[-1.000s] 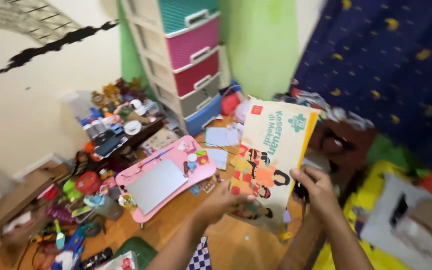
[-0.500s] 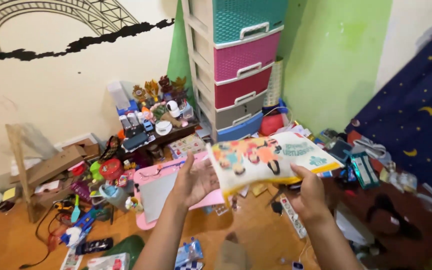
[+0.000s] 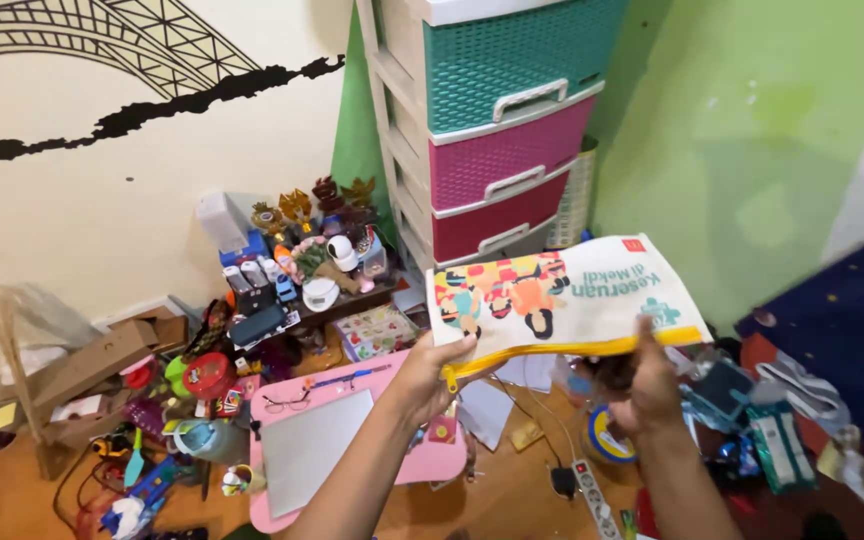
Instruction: Organize puzzle pieces and other small items from a cluttered floor into containers and drawers.
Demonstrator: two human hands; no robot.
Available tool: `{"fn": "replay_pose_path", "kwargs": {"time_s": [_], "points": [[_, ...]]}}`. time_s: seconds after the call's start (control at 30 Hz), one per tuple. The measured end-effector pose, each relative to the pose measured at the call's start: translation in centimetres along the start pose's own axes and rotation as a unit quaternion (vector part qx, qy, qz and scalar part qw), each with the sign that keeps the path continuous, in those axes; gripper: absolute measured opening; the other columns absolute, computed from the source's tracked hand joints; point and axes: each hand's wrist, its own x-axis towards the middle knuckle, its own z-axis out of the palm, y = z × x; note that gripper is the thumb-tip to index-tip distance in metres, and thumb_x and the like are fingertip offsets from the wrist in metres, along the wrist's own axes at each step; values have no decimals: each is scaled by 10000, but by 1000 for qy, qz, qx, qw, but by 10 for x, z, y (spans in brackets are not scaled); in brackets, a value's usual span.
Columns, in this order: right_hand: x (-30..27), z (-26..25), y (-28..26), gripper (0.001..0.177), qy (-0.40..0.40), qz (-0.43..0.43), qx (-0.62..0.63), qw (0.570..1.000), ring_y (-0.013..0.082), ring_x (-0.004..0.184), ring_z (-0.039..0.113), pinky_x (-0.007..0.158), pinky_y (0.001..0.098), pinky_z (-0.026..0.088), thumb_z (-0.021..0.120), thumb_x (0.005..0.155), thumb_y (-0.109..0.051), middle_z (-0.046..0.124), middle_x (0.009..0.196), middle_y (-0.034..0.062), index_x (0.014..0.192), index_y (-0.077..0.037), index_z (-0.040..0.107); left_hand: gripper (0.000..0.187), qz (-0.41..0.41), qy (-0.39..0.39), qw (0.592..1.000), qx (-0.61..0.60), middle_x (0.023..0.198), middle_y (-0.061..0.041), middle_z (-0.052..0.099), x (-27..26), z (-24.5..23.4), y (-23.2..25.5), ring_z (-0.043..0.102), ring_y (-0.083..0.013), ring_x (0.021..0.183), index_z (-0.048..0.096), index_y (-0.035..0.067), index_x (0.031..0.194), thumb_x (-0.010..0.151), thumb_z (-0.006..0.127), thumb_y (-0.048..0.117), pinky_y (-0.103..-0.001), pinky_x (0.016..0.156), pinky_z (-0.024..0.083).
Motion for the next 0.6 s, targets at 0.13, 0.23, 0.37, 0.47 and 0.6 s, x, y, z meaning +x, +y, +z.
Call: {"fn": "replay_pose_path", "kwargs": {"time_s": [0.13, 0.23, 0.37, 0.47, 0.6], "points": [[83, -10, -17, 632, -20, -50, 77, 996, 319, 937, 670, 750, 501, 547, 441, 1041, -611, 710, 1150, 122, 1315, -73, 630, 453, 49, 89, 995, -18, 1274, -229, 651, 32, -33, 10, 695, -352, 1125, 472, -67, 1375, 947, 575, 44, -456, 960, 593], [171, 0, -34, 529, -12, -12, 82, 996, 304, 1004, 682, 840, 508, 537, 486, 1029, -502, 693, 1206, 119, 1306, -65, 598, 456, 95, 108, 989, -24, 1269, -244, 645, 47, -52, 28, 697, -370, 1099, 462, -77, 1377, 955, 571, 57, -475, 930, 597], [334, 7, -33, 417, -138, 34, 93, 985, 336, 1116, 727, 1042, 449, 573, 527, 1029, -188, 647, 1312, 207, 1359, 67, 537, 499, 160, 169, 972, -44, 1316, -186, 635, 70, -67, 45, 698, -307, 1154, 451, -32, 1410, 927, 573, -1, -443, 987, 599], [404, 45, -37, 459, -200, 42, 38, 978, 260, 881, 651, 879, 421, 549, 584, 1002, -141, 711, 1339, 214, 1425, 33, 618, 477, 179, 195, 963, -56, 1308, -236, 634, 81, -71, 40, 682, -347, 1140, 455, -72, 1406, 953, 580, 12, -455, 969, 584], [518, 118, -41, 319, -179, 75, -38, 980, 320, 743, 625, 736, 466, 534, 572, 920, -165, 779, 1183, 128, 1228, -115, 640, 515, 207, 282, 936, -47, 1298, -188, 650, 113, -62, 57, 697, -331, 1140, 479, -14, 1387, 882, 577, -2, -479, 937, 605]]}}
